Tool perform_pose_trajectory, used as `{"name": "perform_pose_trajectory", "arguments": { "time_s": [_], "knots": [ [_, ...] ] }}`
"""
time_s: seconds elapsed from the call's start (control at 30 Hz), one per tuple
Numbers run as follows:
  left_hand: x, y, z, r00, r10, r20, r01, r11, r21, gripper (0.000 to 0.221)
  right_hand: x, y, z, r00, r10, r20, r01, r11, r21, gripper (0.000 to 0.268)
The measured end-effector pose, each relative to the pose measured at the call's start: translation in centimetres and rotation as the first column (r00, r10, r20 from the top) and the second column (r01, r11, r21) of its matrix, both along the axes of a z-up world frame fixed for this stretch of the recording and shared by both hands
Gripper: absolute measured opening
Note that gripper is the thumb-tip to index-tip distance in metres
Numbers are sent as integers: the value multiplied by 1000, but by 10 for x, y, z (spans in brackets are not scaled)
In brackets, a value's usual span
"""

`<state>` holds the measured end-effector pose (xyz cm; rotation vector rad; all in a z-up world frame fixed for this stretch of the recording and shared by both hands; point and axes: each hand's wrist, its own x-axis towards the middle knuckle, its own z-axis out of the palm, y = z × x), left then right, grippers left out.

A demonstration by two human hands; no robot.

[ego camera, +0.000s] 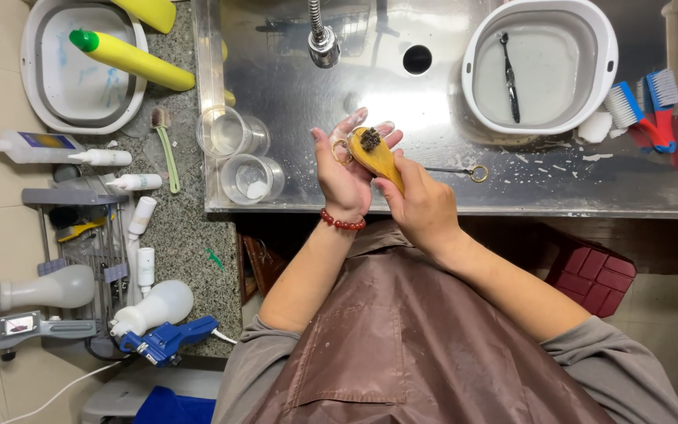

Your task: The recorder is cleaning and scrubbing a black leather bag strap and its gold hardware using a brush, cloth, and water.

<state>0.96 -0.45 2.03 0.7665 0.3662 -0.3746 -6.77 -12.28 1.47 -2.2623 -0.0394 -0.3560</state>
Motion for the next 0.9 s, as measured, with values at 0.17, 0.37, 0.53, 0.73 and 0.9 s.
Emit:
{"name": "perform_pose_trajectory", "arguments": {
  "time_s": [0.17,0.37,0.53,0.73,0.9],
  "knots": [
    [-5,-6,-25,994,-13,111,8,999,48,76,5,8,6,1000,-7,-13,7,998,60,35],
    [-4,-5,-14,999,12,43,-11,1000,-28,77,2,11,8,1000,1,-31,0,1000,30,37],
    [-3,4,-22,999,-23,48,26,996,-79,75,0,-1,7,998,65,24,-67,993,97,35],
    [-7,-5,-22,997,-74,30,77,983,-164,69,4,-13,5,996,63,64,-60,997,-45,38],
    [-1,-5,-18,998,-61,27,65,983,-172,74,10,-19,12,989,86,116,-78,994,-71,36]
  ]
}}
